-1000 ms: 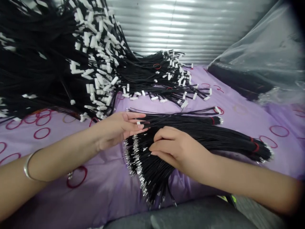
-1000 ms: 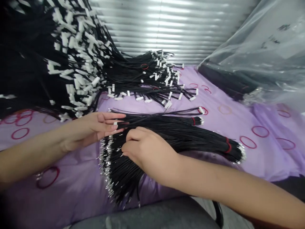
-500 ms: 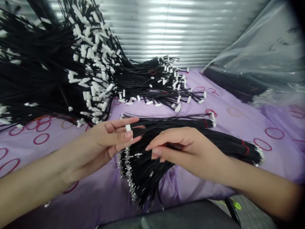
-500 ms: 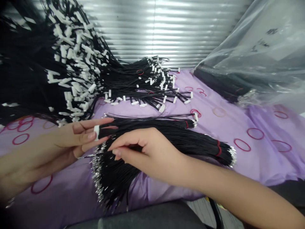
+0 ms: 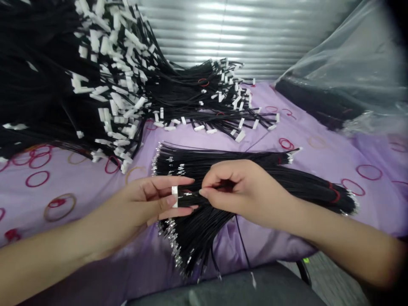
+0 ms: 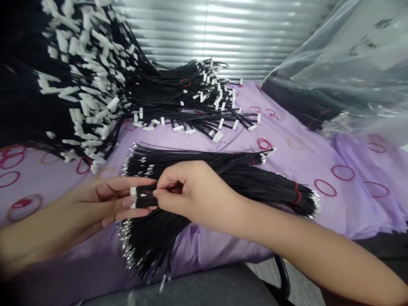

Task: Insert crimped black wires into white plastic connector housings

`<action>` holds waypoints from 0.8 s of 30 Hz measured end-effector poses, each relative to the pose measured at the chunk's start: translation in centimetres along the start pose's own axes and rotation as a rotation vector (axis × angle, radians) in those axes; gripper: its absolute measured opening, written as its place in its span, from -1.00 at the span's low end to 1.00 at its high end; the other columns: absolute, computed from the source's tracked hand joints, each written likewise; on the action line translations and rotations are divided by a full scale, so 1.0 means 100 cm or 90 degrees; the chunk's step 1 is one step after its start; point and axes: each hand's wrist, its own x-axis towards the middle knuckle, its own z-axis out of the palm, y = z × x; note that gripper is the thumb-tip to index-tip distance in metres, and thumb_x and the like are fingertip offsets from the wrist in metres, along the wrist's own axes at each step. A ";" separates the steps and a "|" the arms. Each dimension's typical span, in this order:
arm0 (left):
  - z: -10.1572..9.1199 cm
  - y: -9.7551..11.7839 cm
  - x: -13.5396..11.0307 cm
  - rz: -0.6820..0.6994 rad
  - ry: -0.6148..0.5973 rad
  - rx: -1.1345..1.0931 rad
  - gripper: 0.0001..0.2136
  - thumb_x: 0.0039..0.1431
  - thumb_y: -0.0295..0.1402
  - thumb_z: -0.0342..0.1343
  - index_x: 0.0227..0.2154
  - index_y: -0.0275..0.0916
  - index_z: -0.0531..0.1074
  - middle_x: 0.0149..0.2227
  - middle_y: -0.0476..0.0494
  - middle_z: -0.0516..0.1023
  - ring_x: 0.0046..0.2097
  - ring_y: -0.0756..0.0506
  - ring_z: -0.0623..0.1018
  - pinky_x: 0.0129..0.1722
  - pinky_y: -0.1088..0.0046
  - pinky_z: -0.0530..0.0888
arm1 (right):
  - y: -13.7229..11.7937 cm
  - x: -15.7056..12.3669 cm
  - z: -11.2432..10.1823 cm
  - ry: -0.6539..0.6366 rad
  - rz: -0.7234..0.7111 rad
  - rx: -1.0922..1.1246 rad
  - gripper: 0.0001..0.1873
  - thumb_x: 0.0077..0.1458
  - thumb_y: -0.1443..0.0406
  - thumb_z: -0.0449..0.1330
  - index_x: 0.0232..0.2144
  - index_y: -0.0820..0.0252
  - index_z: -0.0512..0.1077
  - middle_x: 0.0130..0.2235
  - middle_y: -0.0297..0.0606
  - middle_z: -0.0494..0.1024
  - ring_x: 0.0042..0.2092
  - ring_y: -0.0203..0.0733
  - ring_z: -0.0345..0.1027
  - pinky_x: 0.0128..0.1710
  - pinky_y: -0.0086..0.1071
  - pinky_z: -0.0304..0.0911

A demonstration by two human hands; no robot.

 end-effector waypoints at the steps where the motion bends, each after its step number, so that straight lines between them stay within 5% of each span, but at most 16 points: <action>1: 0.000 0.000 0.000 -0.006 -0.003 0.001 -0.76 0.05 -0.38 0.42 -0.17 -0.10 0.67 -0.14 -0.07 0.72 -0.10 -0.11 0.69 -0.06 0.55 0.61 | 0.002 0.001 0.002 0.007 -0.005 -0.013 -0.86 0.06 0.47 0.21 -0.52 0.28 0.45 -0.54 -0.48 0.38 -0.51 -0.50 0.17 -0.53 -0.59 0.06; 8: -0.001 -0.004 0.003 0.001 -0.017 -0.053 -0.78 0.09 -0.38 0.39 -0.16 -0.11 0.66 -0.18 -0.08 0.72 -0.15 -0.06 0.68 -0.09 0.54 0.62 | 0.006 0.000 0.009 0.075 -0.075 -0.154 -0.80 0.04 0.51 0.21 -0.58 0.27 0.40 -0.57 -0.49 0.34 -0.52 -0.53 0.15 -0.52 -0.61 0.05; 24: -0.001 -0.003 0.007 -0.003 -0.006 -0.024 -0.82 0.09 -0.44 0.37 -0.24 -0.09 0.68 -0.28 -0.01 0.71 -0.19 -0.05 0.68 -0.14 0.59 0.62 | 0.006 0.000 0.011 0.053 -0.085 -0.149 -0.76 0.09 0.47 0.18 -0.60 0.25 0.35 -0.60 -0.51 0.32 -0.54 -0.54 0.15 -0.54 -0.62 0.05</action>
